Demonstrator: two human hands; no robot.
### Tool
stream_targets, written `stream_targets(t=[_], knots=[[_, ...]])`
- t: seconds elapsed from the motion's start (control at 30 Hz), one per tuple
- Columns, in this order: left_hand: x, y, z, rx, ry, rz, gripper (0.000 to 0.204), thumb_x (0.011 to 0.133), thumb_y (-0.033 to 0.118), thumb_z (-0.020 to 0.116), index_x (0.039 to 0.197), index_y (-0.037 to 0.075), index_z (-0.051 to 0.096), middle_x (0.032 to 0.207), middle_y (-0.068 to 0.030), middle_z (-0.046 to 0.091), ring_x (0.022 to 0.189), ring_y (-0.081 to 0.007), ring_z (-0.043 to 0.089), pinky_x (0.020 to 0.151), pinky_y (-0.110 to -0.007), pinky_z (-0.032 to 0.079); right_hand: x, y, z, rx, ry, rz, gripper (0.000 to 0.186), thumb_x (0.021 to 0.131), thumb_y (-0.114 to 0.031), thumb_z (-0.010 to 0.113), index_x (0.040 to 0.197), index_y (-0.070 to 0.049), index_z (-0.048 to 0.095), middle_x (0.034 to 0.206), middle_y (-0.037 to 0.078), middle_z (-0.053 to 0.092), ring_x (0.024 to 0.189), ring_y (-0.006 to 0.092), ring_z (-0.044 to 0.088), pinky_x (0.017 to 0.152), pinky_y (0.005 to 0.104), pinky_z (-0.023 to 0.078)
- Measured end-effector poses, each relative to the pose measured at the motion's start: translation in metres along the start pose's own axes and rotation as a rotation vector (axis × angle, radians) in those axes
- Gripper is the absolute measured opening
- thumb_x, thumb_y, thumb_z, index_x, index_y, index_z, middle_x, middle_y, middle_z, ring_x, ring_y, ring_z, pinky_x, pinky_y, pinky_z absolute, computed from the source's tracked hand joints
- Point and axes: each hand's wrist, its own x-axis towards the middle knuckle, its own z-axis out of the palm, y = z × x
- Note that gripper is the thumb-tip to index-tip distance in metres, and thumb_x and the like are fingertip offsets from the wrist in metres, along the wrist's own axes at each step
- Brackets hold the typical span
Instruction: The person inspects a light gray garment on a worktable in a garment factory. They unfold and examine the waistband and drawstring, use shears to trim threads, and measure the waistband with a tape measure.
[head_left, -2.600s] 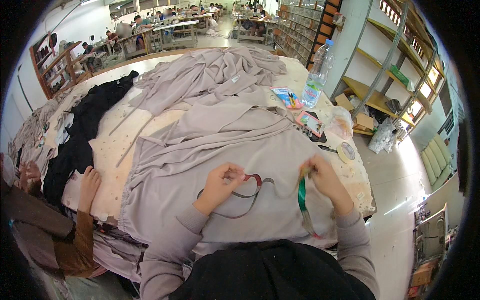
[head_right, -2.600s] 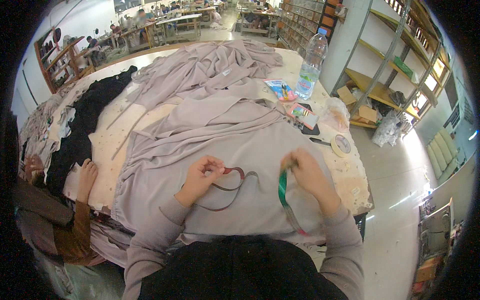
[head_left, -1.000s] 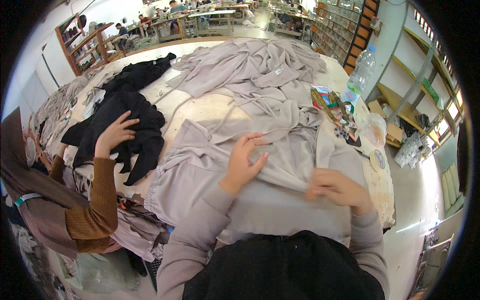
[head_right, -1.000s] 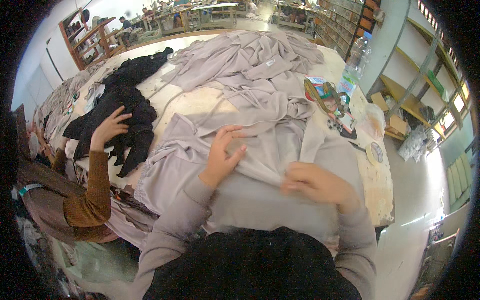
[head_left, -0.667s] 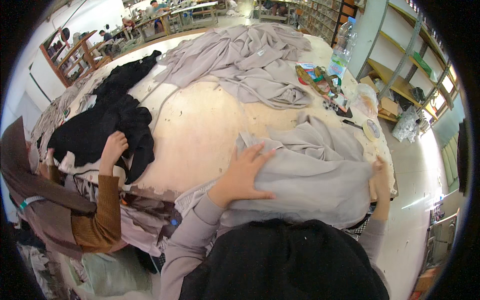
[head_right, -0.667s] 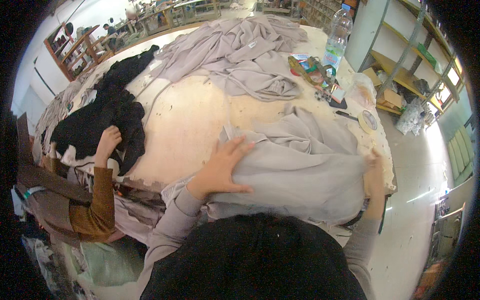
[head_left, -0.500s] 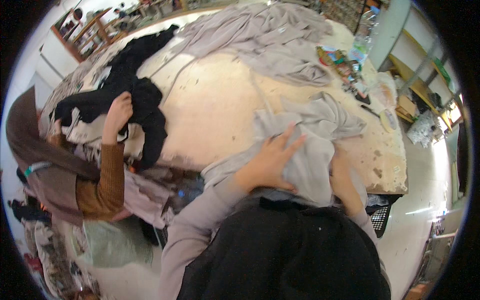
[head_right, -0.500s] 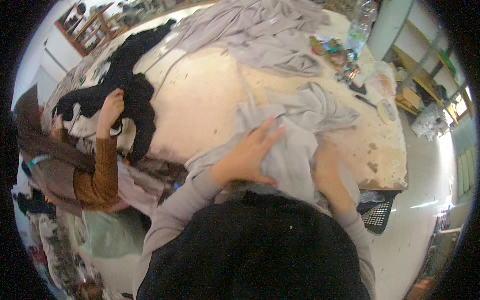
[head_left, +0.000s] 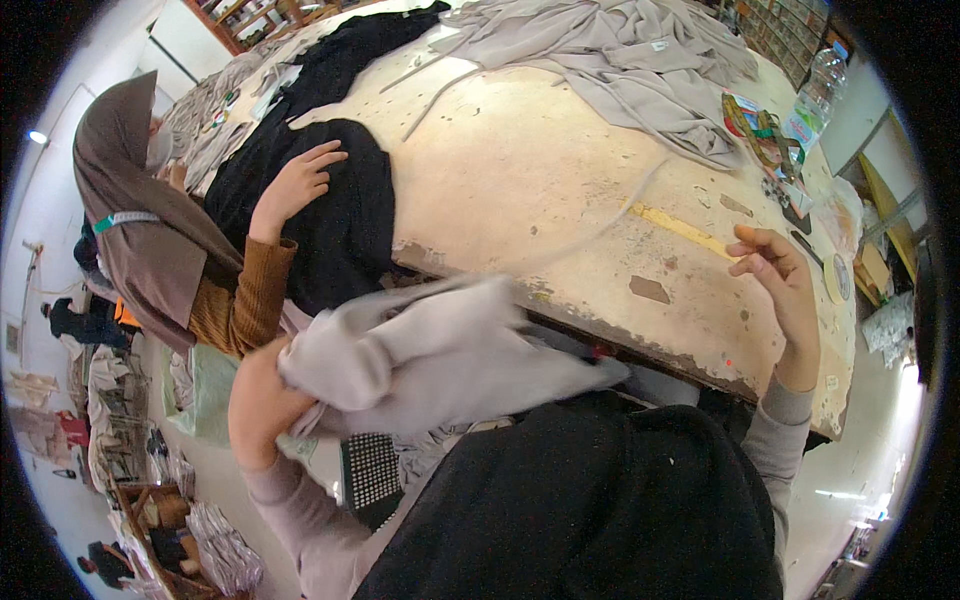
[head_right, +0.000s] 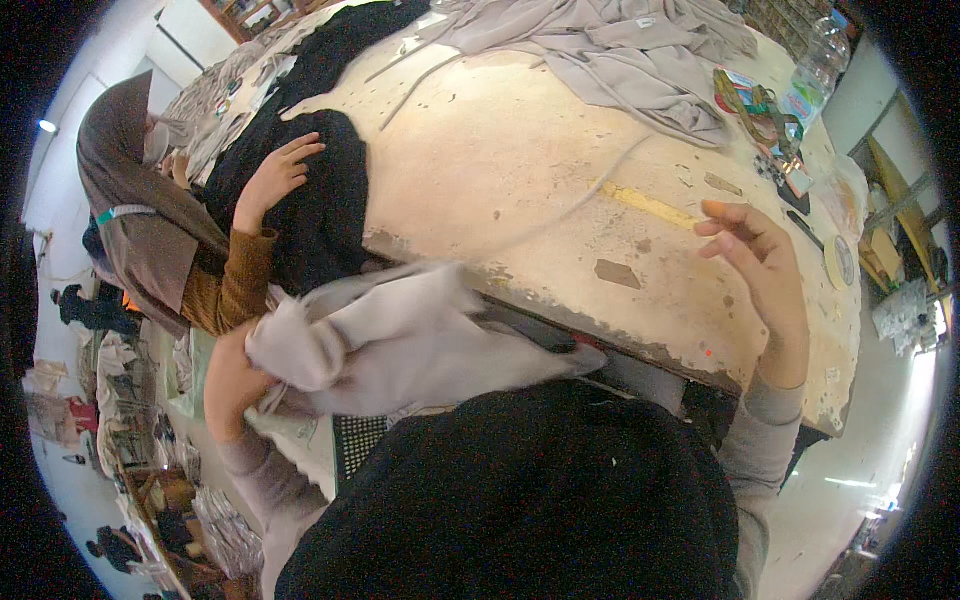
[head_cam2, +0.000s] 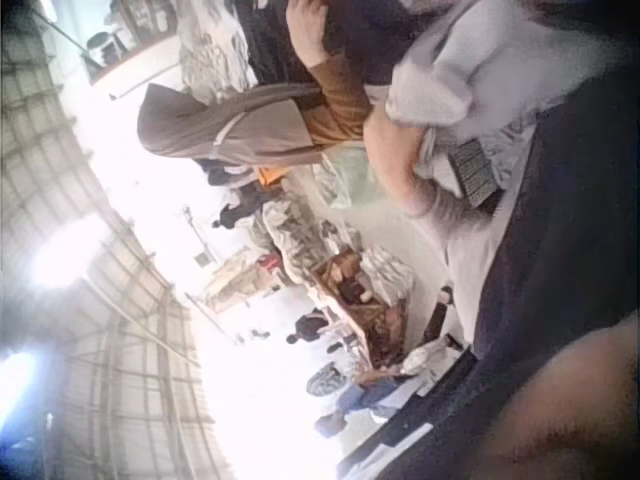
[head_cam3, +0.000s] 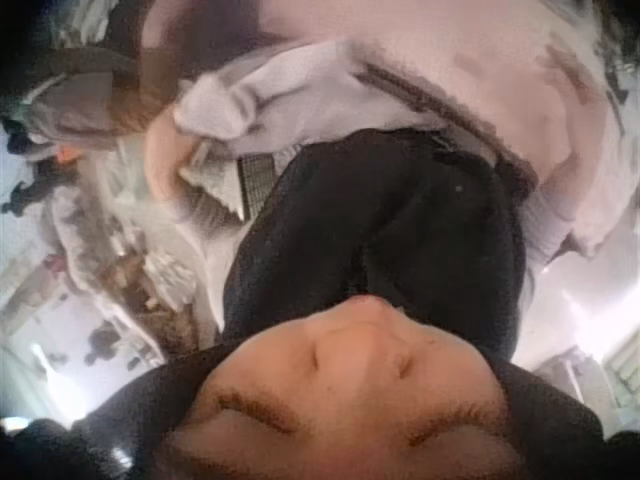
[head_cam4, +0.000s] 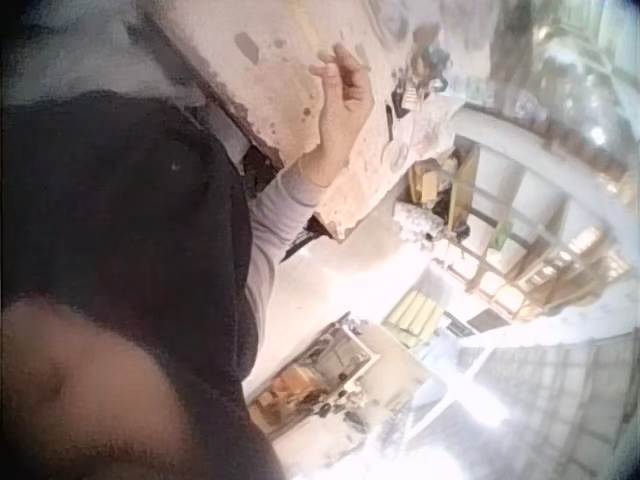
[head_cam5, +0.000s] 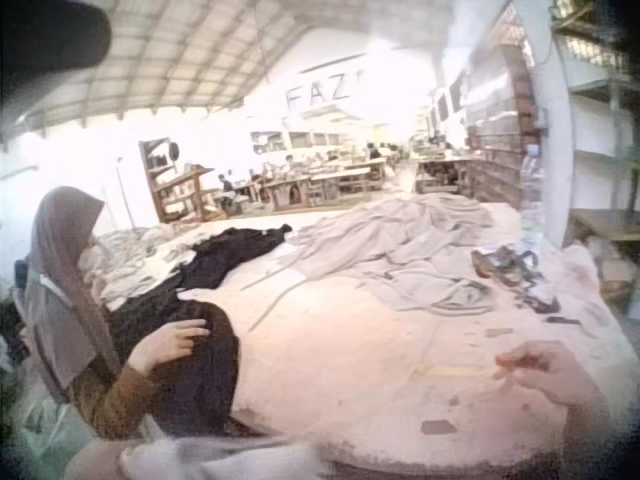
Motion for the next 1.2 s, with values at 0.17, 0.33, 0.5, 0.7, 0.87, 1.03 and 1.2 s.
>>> stream_targets(t=[0.17, 0.33, 0.5, 0.7, 0.87, 1.03, 1.2], knots=[[-0.035, -0.072, 0.052, 0.129, -0.101, -0.515, 0.063, 0.059, 0.038, 0.073, 0.105, -0.002, 0.06, 0.098, -0.0234, 0.061, 0.094, -0.0353, 0.06, 0.082, -0.04, 0.046, 0.004, 0.028, -0.031, -0.114, -0.031, 0.005, 0.03, 0.087, -0.014, 0.057, 0.111, 0.004, 0.056, 0.101, 0.009, 0.061, 0.085, 0.0145, 0.058, 0.076, 0.0262, 0.047], [0.027, -0.031, 0.092, -0.025, -0.058, -0.109, 0.071, 0.065, 0.031, 0.075, 0.12, -0.006, 0.049, 0.12, -0.0234, 0.052, 0.111, -0.035, 0.051, 0.095, -0.038, 0.039, 0.037, 0.043, -0.027, -0.397, -0.099, -0.002, 0.031, 0.085, -0.018, 0.061, 0.109, 0.001, 0.058, 0.093, 0.006, 0.062, 0.079, 0.0113, 0.057, 0.071, 0.0256, 0.047], [0.125, 0.086, 0.117, -0.173, -0.017, 0.694, 0.044, 0.072, 0.016, 0.069, 0.111, 0.0, 0.056, 0.11, -0.0183, 0.057, 0.101, -0.0352, 0.055, 0.085, -0.038, 0.045, 0.084, 0.072, -0.002, -0.577, -0.087, -0.14, 0.034, 0.081, -0.02, 0.063, 0.11, -0.003, 0.058, 0.104, 0.012, 0.059, 0.089, 0.0217, 0.057, 0.079, 0.0324, 0.045], [0.261, 0.21, 0.177, -0.608, 0.09, 0.947, 0.035, 0.073, 0.007, 0.065, 0.107, 0.003, 0.057, 0.113, -0.0139, 0.055, 0.091, -0.0241, 0.058, 0.081, -0.032, 0.047, 0.15, 0.102, 0.022, -1.045, 0.538, -0.442, 0.052, 0.074, -0.022, 0.067, 0.122, -0.01, 0.049, 0.111, 0.016, 0.053, 0.105, 0.0338, 0.049, 0.09, 0.0426, 0.039], [0.308, 0.219, 0.209, -0.518, 0.178, 0.771, 0.035, 0.077, 0.004, 0.06, 0.112, 0.004, 0.055, 0.123, -0.0121, 0.048, 0.088, -0.0207, 0.058, 0.08, -0.031, 0.047, 0.191, 0.114, 0.007, -1.019, 0.493, 0.003, 0.04, 0.072, -0.016, 0.064, 0.11, -0.008, 0.056, 0.101, 0.016, 0.057, 0.099, 0.0343, 0.053, 0.082, 0.0447, 0.043], [0.321, 0.194, 0.208, -0.806, 0.291, 0.662, 0.04, 0.079, 0.006, 0.058, 0.119, 0.007, 0.052, 0.124, -0.0132, 0.047, 0.097, -0.0223, 0.055, 0.083, -0.032, 0.045, 0.162, 0.048, 0.059, -0.798, -0.188, -0.033, 0.022, 0.077, -0.016, 0.049, 0.079, 0.003, 0.061, 0.076, 0.024, 0.06, 0.073, 0.0367, 0.06, 0.068, 0.0455, 0.046], [0.337, 0.177, 0.205, -0.675, 0.252, 0.603, 0.042, 0.078, 0.022, 0.061, 0.118, 0.01, 0.054, 0.123, -0.0148, 0.049, 0.111, -0.0279, 0.046, 0.092, -0.039, 0.036, 0.076, -0.007, 0.124, -0.081, -1.098, -0.517, 0.025, 0.078, -0.015, 0.049, 0.089, 0.004, 0.06, 0.083, 0.023, 0.061, 0.078, 0.0365, 0.059, 0.075, 0.0435, 0.046]])
